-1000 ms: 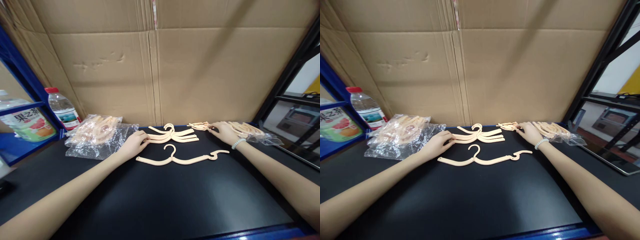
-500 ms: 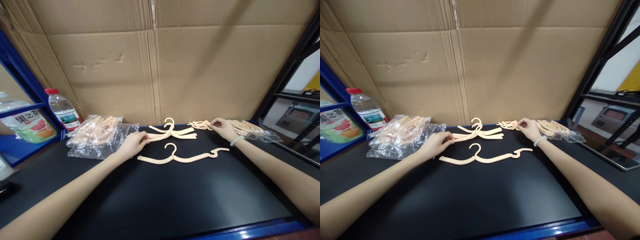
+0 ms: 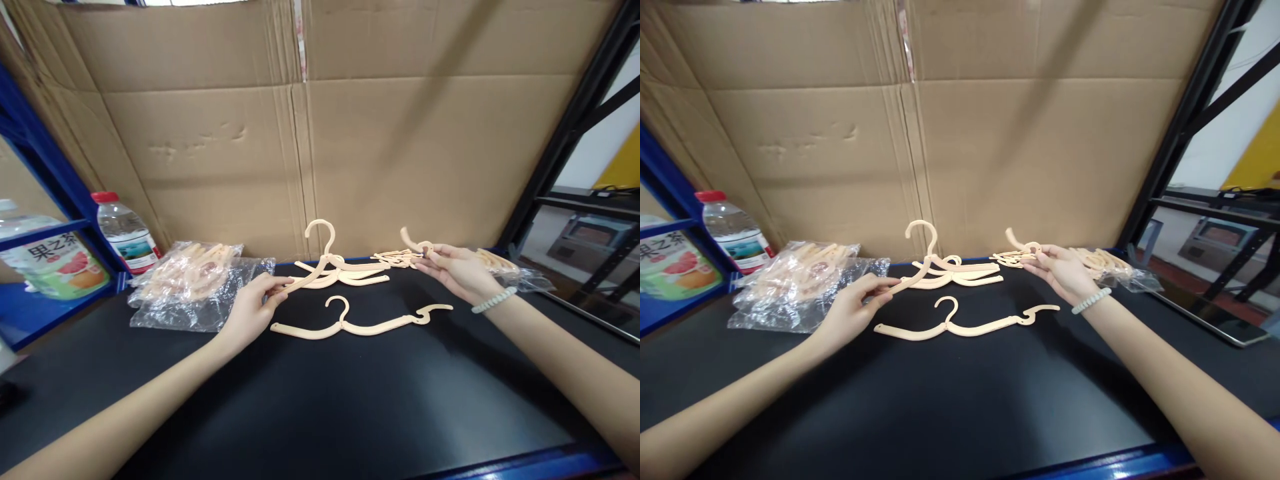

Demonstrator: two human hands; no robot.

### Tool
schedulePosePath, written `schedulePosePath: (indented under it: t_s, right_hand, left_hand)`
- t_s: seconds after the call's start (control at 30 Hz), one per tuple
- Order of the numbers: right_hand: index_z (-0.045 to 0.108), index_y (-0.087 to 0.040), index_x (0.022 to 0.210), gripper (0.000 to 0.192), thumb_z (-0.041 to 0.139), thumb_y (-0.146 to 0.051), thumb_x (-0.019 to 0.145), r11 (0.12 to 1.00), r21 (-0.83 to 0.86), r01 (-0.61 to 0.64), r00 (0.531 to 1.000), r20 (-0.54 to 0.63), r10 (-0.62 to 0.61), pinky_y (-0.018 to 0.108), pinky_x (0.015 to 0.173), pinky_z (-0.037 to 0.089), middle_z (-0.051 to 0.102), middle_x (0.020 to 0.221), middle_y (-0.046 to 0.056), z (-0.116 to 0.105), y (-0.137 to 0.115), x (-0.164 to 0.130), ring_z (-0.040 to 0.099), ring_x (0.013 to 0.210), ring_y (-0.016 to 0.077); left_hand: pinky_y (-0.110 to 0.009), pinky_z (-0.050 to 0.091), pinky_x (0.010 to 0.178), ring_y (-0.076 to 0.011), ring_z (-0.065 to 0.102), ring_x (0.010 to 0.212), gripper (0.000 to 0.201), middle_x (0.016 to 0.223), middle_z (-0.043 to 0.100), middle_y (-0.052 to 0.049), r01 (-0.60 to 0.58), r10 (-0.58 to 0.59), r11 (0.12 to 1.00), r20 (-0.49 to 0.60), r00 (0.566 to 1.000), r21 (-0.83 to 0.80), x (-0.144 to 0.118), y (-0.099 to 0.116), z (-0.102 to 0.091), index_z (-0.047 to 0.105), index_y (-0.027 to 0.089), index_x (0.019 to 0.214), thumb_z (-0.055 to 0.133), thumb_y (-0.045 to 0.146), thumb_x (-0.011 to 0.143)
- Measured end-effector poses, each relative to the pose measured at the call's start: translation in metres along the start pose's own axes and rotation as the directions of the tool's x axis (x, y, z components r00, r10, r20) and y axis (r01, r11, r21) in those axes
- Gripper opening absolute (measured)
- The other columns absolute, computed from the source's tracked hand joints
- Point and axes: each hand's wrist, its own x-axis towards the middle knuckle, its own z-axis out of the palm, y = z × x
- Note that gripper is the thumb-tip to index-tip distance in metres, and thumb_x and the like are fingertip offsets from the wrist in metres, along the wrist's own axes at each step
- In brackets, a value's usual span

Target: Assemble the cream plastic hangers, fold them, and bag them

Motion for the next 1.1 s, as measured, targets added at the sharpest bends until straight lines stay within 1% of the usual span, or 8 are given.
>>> schedulePosePath:
  t_s: [0.07,0.17,0.33,0.5,0.6,0.77,0.93,1.1]
  right_hand:
    - [0.06,-0.021,0.08,0.006,0.064,-0.02,0.083,0.993,0.062,-0.096,0.995,0.041,0.094,0.036,0.092,0.056,0.068,0.085,0.003,0.006,0.001,-0.003,0.069,0.091,0.0184]
    - [0.059,-0.021,0.08,0.012,0.07,-0.026,0.081,0.982,0.053,-0.18,0.98,0.098,0.174,0.033,0.088,0.056,0.068,0.088,0.004,0.013,0.002,-0.008,0.067,0.093,0.018]
    - [0.06,-0.019,0.074,0.026,0.081,-0.032,0.069,0.987,-0.013,-0.163,0.961,0.222,0.162,0.026,0.078,0.054,0.061,0.079,-0.001,0.023,0.0,-0.017,0.061,0.08,0.0133]
    - [0.066,-0.022,0.081,0.022,0.082,-0.031,0.068,0.974,-0.013,-0.226,0.941,0.256,0.221,0.033,0.092,0.052,0.061,0.082,-0.001,0.027,-0.005,-0.022,0.062,0.083,0.0146]
    - [0.066,-0.02,0.078,0.017,0.079,-0.031,0.072,0.963,-0.054,-0.266,0.911,0.311,0.269,0.036,0.098,0.049,0.061,0.084,-0.001,0.024,-0.007,-0.022,0.062,0.088,0.0144]
    - [0.061,-0.018,0.076,0.018,0.075,-0.03,0.078,0.931,-0.055,-0.362,0.843,0.407,0.352,0.042,0.098,0.051,0.061,0.083,0.0,0.02,-0.009,-0.021,0.064,0.095,0.0172]
    - [0.057,-0.017,0.076,0.019,0.072,-0.028,0.082,0.876,-0.055,-0.479,0.774,0.444,0.451,0.039,0.099,0.051,0.069,0.101,0.008,0.023,-0.012,-0.024,0.064,0.111,0.0251]
    - [0.055,-0.017,0.081,0.016,0.068,-0.025,0.084,0.861,-0.046,-0.506,0.766,0.434,0.474,0.039,0.097,0.052,0.072,0.096,0.01,0.024,-0.011,-0.025,0.07,0.1,0.0239]
  left_hand:
    - [-0.03,0.045,0.064,-0.0182,0.058,0.07,0.024,0.077,0.059,-0.002,-0.014,0.014,1.0,-0.006,1.0,-0.006,-0.003,0.0,0.004,0.069,0.02,0.097,0.05,0.028,0.087]
    - [-0.03,0.044,0.065,-0.0178,0.057,0.071,0.023,0.077,0.057,-0.003,-0.014,0.013,1.0,-0.008,1.0,-0.022,-0.006,-0.001,0.011,0.07,0.019,0.095,0.049,0.025,0.087]
    - [-0.03,0.045,0.068,-0.018,0.056,0.074,0.019,0.078,0.057,-0.002,-0.041,0.041,0.999,-0.014,0.999,-0.026,-0.009,-0.004,0.016,0.068,0.02,0.091,0.05,0.021,0.087]
    - [-0.031,0.045,0.071,-0.0178,0.056,0.076,0.018,0.08,0.058,-0.002,-0.079,0.079,0.996,0.007,0.997,-0.047,-0.01,-0.006,0.017,0.068,0.02,0.092,0.05,0.019,0.088]
    - [-0.031,0.045,0.071,-0.018,0.056,0.078,0.017,0.081,0.057,-0.003,-0.085,0.085,0.995,0.003,0.996,-0.051,-0.01,-0.007,0.018,0.067,0.019,0.093,0.051,0.019,0.088]
    - [-0.031,0.045,0.071,-0.0182,0.056,0.078,0.018,0.081,0.057,-0.003,-0.09,0.091,0.995,0.017,0.996,-0.043,-0.011,-0.006,0.018,0.067,0.018,0.094,0.05,0.019,0.089]
    - [-0.031,0.045,0.072,-0.018,0.055,0.078,0.017,0.081,0.057,-0.002,-0.11,0.111,0.993,0.008,0.994,-0.037,-0.012,-0.005,0.018,0.067,0.019,0.094,0.051,0.019,0.089]
    - [-0.031,0.046,0.072,-0.0181,0.056,0.078,0.018,0.081,0.057,-0.002,-0.112,0.113,0.993,0.014,0.994,-0.027,-0.011,-0.005,0.017,0.068,0.02,0.095,0.051,0.019,0.089]
